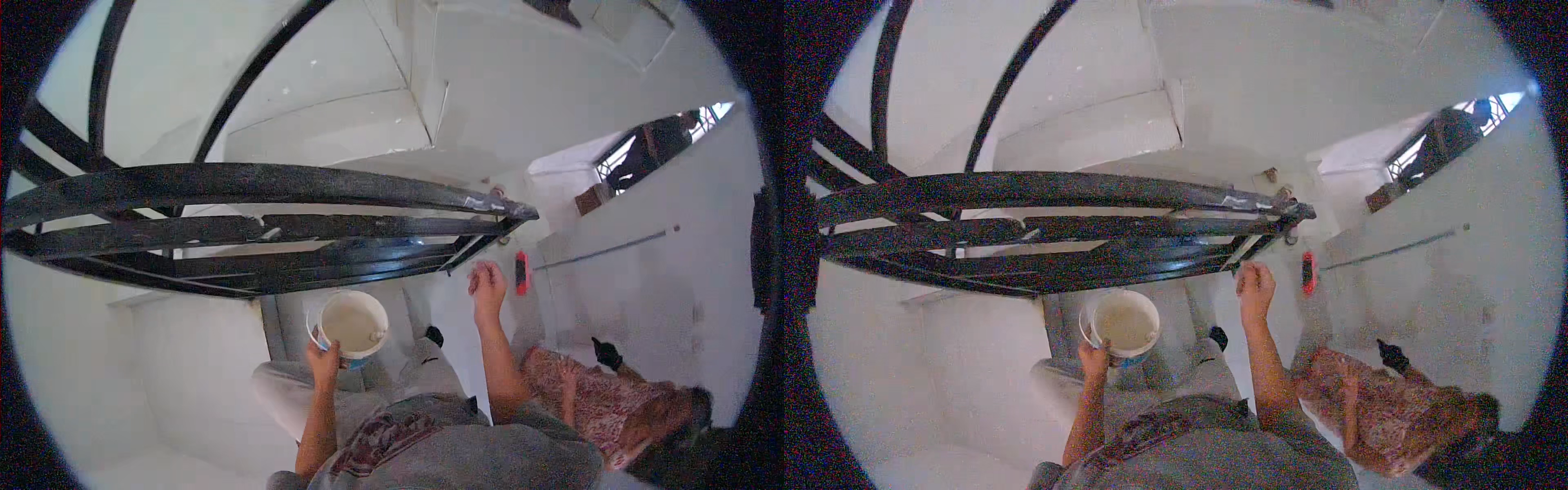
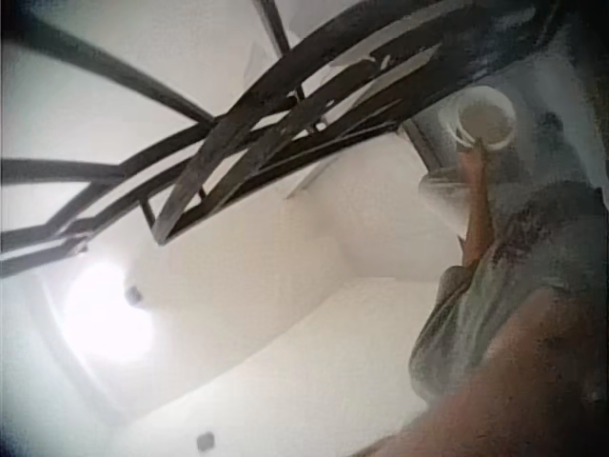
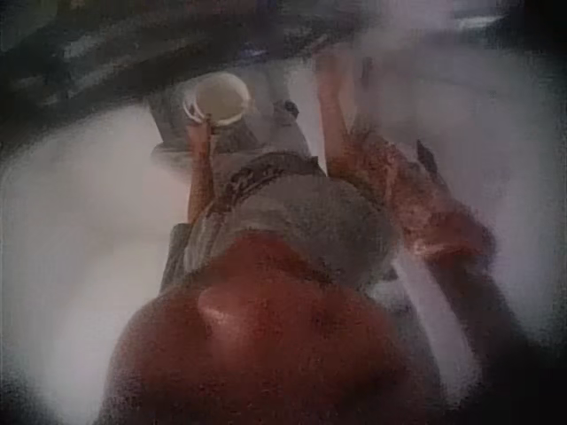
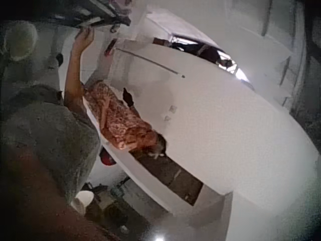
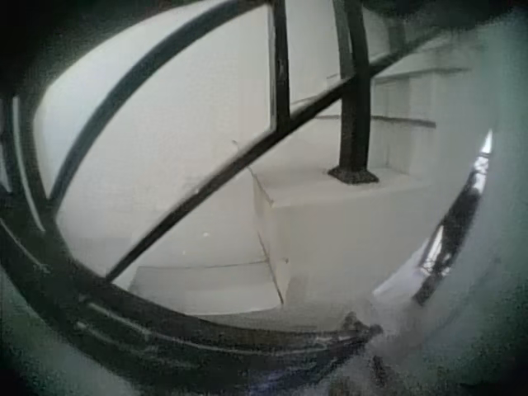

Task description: Painting the structure of an indoor staircase using white paint and a paintbrush.

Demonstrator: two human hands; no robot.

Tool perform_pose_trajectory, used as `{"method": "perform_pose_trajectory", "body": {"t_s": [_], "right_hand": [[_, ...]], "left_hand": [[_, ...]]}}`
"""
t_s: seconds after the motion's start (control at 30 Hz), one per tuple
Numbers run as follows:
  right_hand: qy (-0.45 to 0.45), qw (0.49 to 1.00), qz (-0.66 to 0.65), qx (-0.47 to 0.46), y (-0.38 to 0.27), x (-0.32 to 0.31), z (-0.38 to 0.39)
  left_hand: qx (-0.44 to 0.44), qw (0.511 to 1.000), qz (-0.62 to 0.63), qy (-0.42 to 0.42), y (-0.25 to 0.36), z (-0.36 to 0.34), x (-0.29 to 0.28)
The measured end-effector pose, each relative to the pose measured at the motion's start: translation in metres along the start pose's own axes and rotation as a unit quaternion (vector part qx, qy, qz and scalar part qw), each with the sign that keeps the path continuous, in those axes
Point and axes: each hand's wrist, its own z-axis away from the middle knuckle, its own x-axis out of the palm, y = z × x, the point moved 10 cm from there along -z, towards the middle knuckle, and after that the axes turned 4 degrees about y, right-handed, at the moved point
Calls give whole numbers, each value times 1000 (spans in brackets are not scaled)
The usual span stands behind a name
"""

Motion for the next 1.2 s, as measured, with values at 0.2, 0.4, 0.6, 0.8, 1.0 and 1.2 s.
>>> {"method": "perform_pose_trajectory", "body": {"t_s": [0.2, 0.4, 0.6, 0.8, 1.0, 1.2], "right_hand": [[-44, 996, -76, 8, -56, 16, -22], [-144, 984, -54, 85, -20, 30, -13], [-212, 962, 93, 144, 88, -10, 10], [-228, 950, 113, 178, 98, -30, 14], [-198, 958, 46, 202, 80, -22, -13], [-181, 961, 118, 173, 113, -27, -23]], "left_hand": [[-103, 993, 60, 6, 36, 53, 37], [-9, 990, 84, 114, 24, 50, 38], [-25, 987, 88, 129, 14, 50, 72], [-24, 987, 72, 143, 23, 61, 87], [-28, 978, 134, 160, 30, 67, 75], [25, 986, 83, 141, 20, 57, 54]]}}
